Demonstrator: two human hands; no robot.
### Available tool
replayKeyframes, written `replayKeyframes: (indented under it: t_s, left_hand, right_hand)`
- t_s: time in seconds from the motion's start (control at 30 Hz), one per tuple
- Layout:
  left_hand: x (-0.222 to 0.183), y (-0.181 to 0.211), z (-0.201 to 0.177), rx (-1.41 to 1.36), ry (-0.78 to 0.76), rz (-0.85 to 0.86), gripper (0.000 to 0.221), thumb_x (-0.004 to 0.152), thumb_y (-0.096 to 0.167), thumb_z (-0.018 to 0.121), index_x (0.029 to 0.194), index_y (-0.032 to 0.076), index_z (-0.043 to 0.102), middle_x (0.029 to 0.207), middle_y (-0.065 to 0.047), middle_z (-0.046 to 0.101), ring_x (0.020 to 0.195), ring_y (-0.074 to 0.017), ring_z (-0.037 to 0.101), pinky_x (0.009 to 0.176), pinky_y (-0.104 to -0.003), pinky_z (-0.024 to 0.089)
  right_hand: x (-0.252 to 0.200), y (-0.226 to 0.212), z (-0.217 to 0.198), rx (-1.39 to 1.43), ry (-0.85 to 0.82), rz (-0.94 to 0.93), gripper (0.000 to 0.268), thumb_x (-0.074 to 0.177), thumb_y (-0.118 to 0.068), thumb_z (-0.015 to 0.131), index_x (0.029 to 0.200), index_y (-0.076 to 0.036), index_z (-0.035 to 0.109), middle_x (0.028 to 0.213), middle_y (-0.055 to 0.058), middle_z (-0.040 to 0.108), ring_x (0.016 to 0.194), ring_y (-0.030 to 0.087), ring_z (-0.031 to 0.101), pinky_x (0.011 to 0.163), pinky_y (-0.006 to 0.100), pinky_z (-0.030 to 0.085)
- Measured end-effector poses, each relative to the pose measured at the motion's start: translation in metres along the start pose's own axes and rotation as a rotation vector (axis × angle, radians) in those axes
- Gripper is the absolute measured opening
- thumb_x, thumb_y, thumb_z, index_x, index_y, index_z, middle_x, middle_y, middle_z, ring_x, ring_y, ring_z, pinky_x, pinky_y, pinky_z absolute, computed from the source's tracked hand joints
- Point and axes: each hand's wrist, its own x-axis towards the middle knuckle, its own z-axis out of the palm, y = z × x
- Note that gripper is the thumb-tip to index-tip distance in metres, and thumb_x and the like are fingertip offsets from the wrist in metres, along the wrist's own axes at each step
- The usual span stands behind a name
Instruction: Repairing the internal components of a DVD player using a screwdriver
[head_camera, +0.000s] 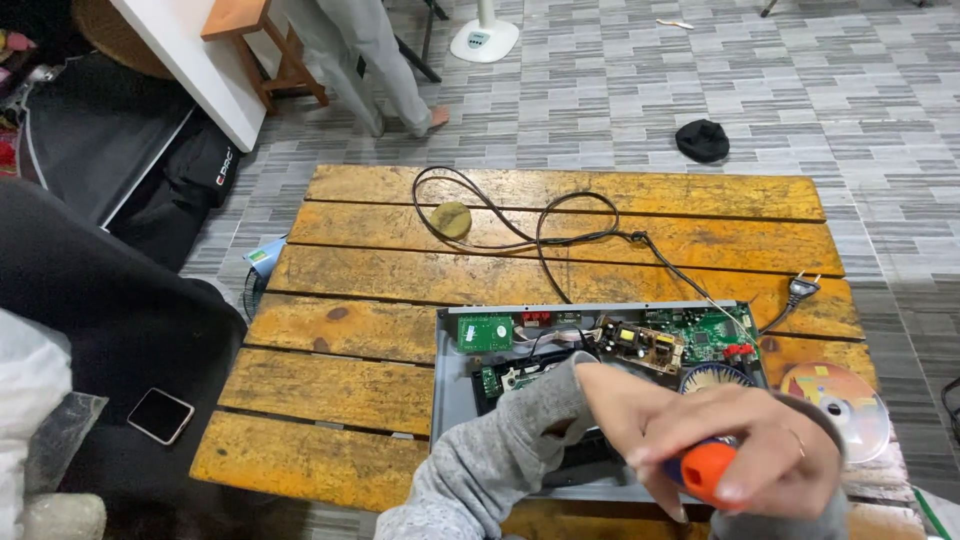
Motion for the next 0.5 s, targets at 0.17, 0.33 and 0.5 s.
replayKeyframes:
  t_s: [0.17,0.33,0.5]
  left_hand:
    - [-0.002,0.033,-0.005,0.069,0.106,-0.076,0.018,0.088,0.019,0.075,0.094,0.013,0.058,0.093,0.006,0.053,0.090,-0.0087,0.051,0.084,-0.025,0.047]
    - [-0.007,0.016,-0.017,0.289,0.225,-0.078,0.047,0.088,0.023,0.072,0.128,0.003,0.057,0.125,-0.007,0.059,0.119,-0.0181,0.053,0.105,-0.033,0.051]
    - [-0.019,0.078,-0.005,0.397,0.194,-0.015,0.023,0.102,0.026,0.060,0.109,0.006,0.067,0.104,0.002,0.070,0.099,-0.0093,0.062,0.097,-0.028,0.055]
  right_hand:
    - [-0.004,-0.015,0.022,-0.093,0.334,0.148,0.039,0.102,-0.018,0.050,0.139,-0.009,0.042,0.118,0.025,0.059,0.102,0.036,0.066,0.094,0.052,0.057]
    - [0.004,0.003,0.045,-0.302,0.896,0.149,0.042,0.082,-0.037,0.079,0.102,-0.011,0.053,0.069,0.010,0.060,0.063,0.014,0.063,0.067,0.033,0.060]
    - [0.010,-0.005,0.044,-0.436,0.921,0.294,0.034,0.091,-0.042,0.067,0.097,-0.010,0.056,0.103,0.015,0.063,0.078,0.021,0.069,0.074,0.033,0.057]
